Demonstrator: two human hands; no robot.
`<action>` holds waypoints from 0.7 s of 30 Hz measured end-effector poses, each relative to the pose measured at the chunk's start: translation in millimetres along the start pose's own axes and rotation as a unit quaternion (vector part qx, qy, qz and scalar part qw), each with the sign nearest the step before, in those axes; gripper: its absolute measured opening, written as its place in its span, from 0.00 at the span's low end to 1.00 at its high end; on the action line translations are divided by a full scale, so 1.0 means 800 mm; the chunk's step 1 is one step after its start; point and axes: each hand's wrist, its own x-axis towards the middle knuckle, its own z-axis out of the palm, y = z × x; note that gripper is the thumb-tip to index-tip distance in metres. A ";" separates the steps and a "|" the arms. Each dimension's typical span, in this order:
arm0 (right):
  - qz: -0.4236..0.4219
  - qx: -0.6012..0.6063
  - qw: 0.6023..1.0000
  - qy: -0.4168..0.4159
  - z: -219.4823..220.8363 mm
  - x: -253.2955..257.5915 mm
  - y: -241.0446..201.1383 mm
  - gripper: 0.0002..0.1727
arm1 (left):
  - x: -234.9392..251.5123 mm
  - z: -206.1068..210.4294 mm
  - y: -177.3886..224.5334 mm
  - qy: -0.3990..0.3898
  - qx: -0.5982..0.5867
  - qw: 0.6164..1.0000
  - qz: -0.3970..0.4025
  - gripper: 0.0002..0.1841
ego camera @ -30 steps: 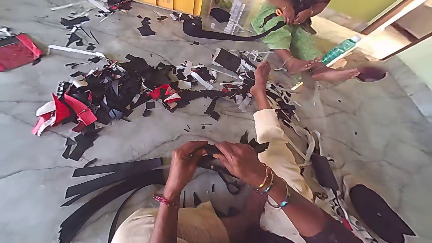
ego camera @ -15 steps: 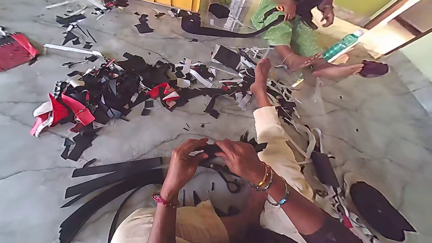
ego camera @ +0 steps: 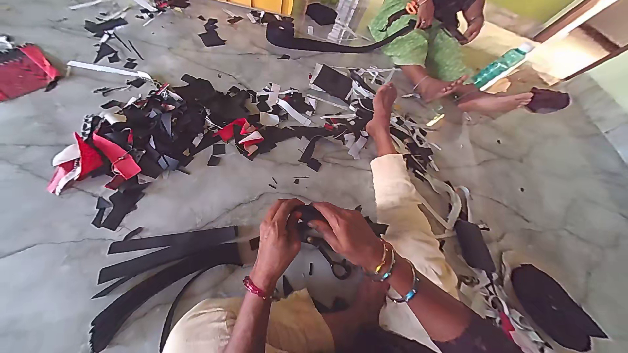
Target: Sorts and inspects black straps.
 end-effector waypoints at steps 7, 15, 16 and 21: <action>0.153 0.220 0.957 -0.108 -0.015 0.010 0.001 0.21 | 0.000 -0.001 -0.003 0.000 -0.073 0.997 -0.027 0.13; 0.278 0.524 0.794 -0.132 -0.032 0.016 -0.003 0.11 | -0.001 0.001 0.003 -0.005 -0.183 0.983 -0.022 0.20; 0.289 0.539 0.779 -0.137 -0.033 0.016 -0.004 0.12 | -0.001 0.001 0.003 -0.002 -0.176 0.984 -0.017 0.20; 0.305 0.584 0.739 -0.142 -0.033 0.016 -0.006 0.17 | -0.003 0.003 0.003 0.009 -0.105 0.994 0.009 0.19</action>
